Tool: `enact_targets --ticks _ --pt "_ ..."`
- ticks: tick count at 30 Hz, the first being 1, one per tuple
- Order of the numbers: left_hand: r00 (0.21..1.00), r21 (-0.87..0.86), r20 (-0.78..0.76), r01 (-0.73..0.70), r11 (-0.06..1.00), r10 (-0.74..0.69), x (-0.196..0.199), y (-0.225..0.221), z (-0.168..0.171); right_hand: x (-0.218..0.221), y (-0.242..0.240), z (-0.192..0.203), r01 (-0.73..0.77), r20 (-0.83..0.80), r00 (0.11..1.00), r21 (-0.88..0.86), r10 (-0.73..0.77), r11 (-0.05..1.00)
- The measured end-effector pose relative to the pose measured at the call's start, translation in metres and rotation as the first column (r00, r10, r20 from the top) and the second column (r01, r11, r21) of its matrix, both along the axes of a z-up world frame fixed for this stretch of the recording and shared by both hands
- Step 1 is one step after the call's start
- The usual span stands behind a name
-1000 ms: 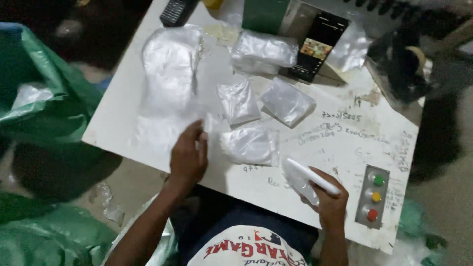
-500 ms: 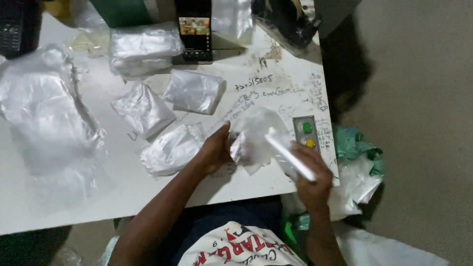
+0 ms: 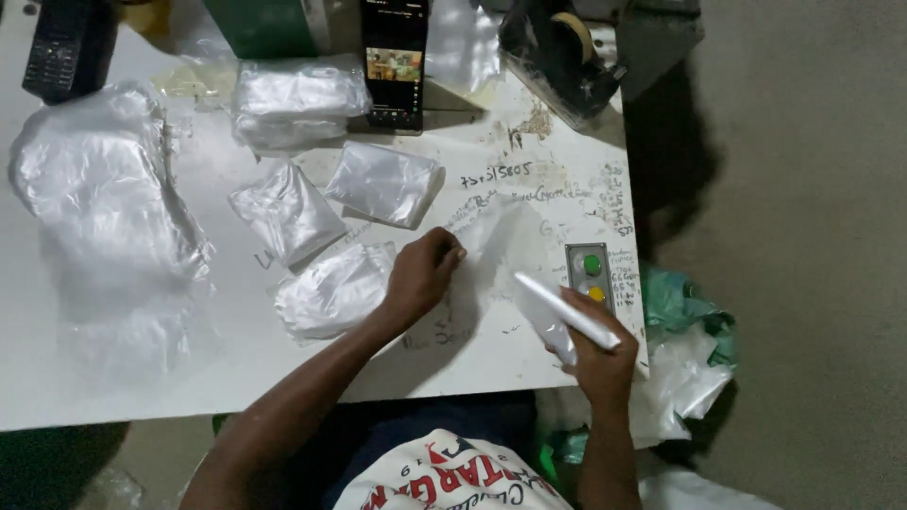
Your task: The person is folding small plastic bags and organizing them on a table in a packaging facility.
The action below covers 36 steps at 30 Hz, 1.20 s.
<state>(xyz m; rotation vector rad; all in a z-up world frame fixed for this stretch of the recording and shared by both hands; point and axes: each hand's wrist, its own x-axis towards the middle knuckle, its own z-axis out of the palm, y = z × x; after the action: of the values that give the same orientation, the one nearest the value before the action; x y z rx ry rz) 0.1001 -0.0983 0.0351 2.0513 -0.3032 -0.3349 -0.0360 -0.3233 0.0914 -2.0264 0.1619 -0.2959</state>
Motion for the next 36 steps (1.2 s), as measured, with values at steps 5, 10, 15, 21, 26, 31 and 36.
enact_targets --ticks 5,10,15,21,26,31,36 --pt "0.931 -0.456 -0.327 -0.306 0.836 0.162 -0.011 0.021 0.010 -0.005 -0.008 -0.006 0.265 -0.069 0.958 0.573 -0.277 0.776" --pt "0.895 -0.448 -0.412 -0.361 0.818 0.170 -0.013 0.029 0.028 0.026 0.039 0.015 -0.171 0.006 0.967 0.751 0.253 0.637" --pt "0.857 -0.558 -0.501 -0.428 0.711 0.123 -0.024 0.032 0.006 0.037 0.063 -0.040 -0.018 -0.221 0.921 0.799 0.322 0.601" --pt "0.913 -0.395 -0.348 -0.349 0.850 0.213 -0.029 0.068 0.016 0.045 0.025 -0.053 -0.030 -0.064 0.974 0.917 0.219 0.398" --pt "0.843 -0.454 -0.457 -0.494 0.742 0.282 -0.027 0.111 0.007 0.053 0.064 -0.016 -0.513 -0.108 0.850 -0.394 0.515 0.763" --pt "0.672 -0.439 -0.647 -0.715 0.544 0.361 -0.052 0.125 0.034 0.059 0.065 -0.022 -0.489 -0.149 0.872 -0.319 0.467 0.811" --pt "0.712 -0.401 -0.611 -0.655 0.640 0.346 -0.065 0.118 0.006 0.061 0.072 -0.006 -0.475 -0.114 0.879 -0.141 0.462 0.869"
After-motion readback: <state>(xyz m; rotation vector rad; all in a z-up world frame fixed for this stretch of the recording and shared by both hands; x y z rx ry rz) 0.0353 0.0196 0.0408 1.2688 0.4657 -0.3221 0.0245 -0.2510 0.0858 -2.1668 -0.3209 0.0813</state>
